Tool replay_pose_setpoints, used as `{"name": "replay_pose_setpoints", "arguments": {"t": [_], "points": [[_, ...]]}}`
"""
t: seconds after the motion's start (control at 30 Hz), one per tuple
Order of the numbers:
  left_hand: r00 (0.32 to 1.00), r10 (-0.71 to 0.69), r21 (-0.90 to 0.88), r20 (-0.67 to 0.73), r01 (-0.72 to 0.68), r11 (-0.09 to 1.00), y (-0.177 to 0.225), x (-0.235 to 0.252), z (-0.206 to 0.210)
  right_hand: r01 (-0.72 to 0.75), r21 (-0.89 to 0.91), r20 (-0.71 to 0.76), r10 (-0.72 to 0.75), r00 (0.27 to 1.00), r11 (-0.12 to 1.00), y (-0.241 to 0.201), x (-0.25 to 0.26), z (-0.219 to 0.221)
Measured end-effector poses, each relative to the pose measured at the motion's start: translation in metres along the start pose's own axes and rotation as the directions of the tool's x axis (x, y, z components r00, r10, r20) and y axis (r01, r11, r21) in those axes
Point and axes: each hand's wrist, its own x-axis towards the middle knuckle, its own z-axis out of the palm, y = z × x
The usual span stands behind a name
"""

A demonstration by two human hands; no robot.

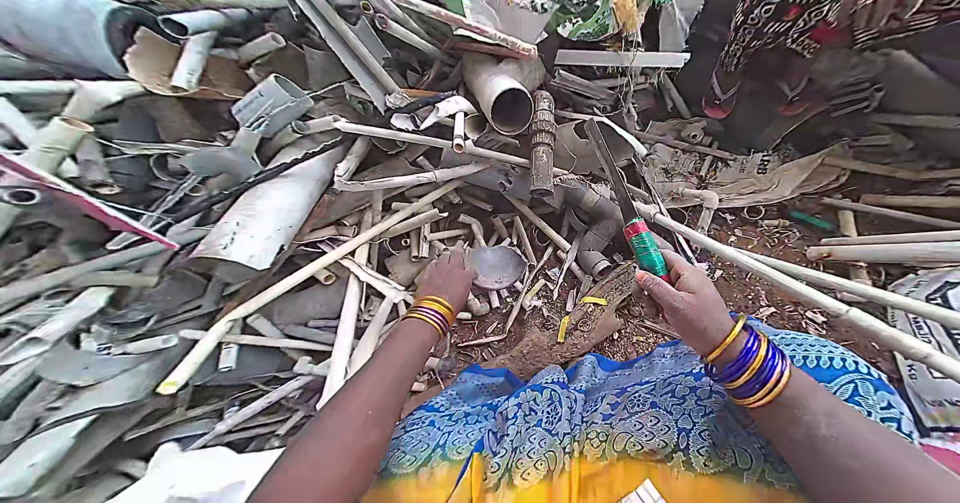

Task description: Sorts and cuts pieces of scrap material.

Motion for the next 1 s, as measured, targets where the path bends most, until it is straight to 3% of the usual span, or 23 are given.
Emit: {"name": "replay_pose_setpoints", "arguments": {"t": [0.1,0.17,0.23,0.33,0.4,0.47,0.5,0.57,0.67,0.73,0.83,1.0], "points": [[0.979,-0.003,-0.067,-0.205,-0.011,0.998,0.004,-0.039,-0.004,0.025,-0.021,-0.012,-0.025,1.000,0.999,0.002,-0.008,-0.001],[0.973,-0.092,-0.280,-0.213,0.029,0.959,0.010,-0.061,-0.005,0.038,-0.057,-0.021,-0.039,0.999,0.998,0.005,-0.013,0.000],[0.962,-0.194,-0.591,-0.193,0.044,0.806,0.017,-0.077,0.003,0.064,-0.093,-0.054,-0.069,0.996,0.994,0.009,-0.018,0.004],[0.891,-0.419,-0.956,-0.177,-0.054,0.288,0.046,-0.080,0.026,0.170,-0.116,-0.121,-0.184,0.975,0.979,0.007,-0.030,0.023],[0.874,-0.479,-0.980,-0.085,-0.159,-0.116,0.068,-0.067,0.041,0.208,-0.131,-0.082,-0.220,0.972,0.969,0.013,-0.037,0.044],[0.892,-0.451,-0.912,0.010,-0.177,-0.369,0.085,-0.051,0.052,0.102,-0.243,0.125,-0.073,0.989,0.965,0.027,-0.039,0.059],[0.900,-0.434,-0.901,0.042,-0.154,-0.406,0.092,-0.045,0.056,0.013,-0.345,0.237,0.074,0.969,0.938,0.033,-0.038,0.062],[0.898,-0.437,-0.946,0.051,-0.098,-0.310,0.102,-0.032,0.066,-0.096,-0.459,0.291,0.252,0.923,0.883,0.050,-0.033,0.064],[0.905,-0.417,-0.971,0.090,-0.014,-0.239,0.108,-0.017,0.073,-0.086,-0.416,0.191,0.180,0.965,0.905,0.053,-0.032,0.055],[0.906,-0.402,-0.954,0.136,0.011,-0.298,0.113,-0.015,0.067,-0.064,-0.415,0.182,0.152,0.972,0.907,0.055,-0.028,0.054],[0.888,-0.412,-0.918,0.203,0.026,-0.396,0.117,-0.006,0.057,-0.169,-0.395,0.286,0.295,0.912,0.903,0.063,-0.010,0.055],[0.870,-0.421,-0.792,0.256,-0.061,-0.608,0.116,0.003,0.046,-0.222,-0.117,0.244,0.245,0.938,0.968,0.064,0.002,0.056]]}}
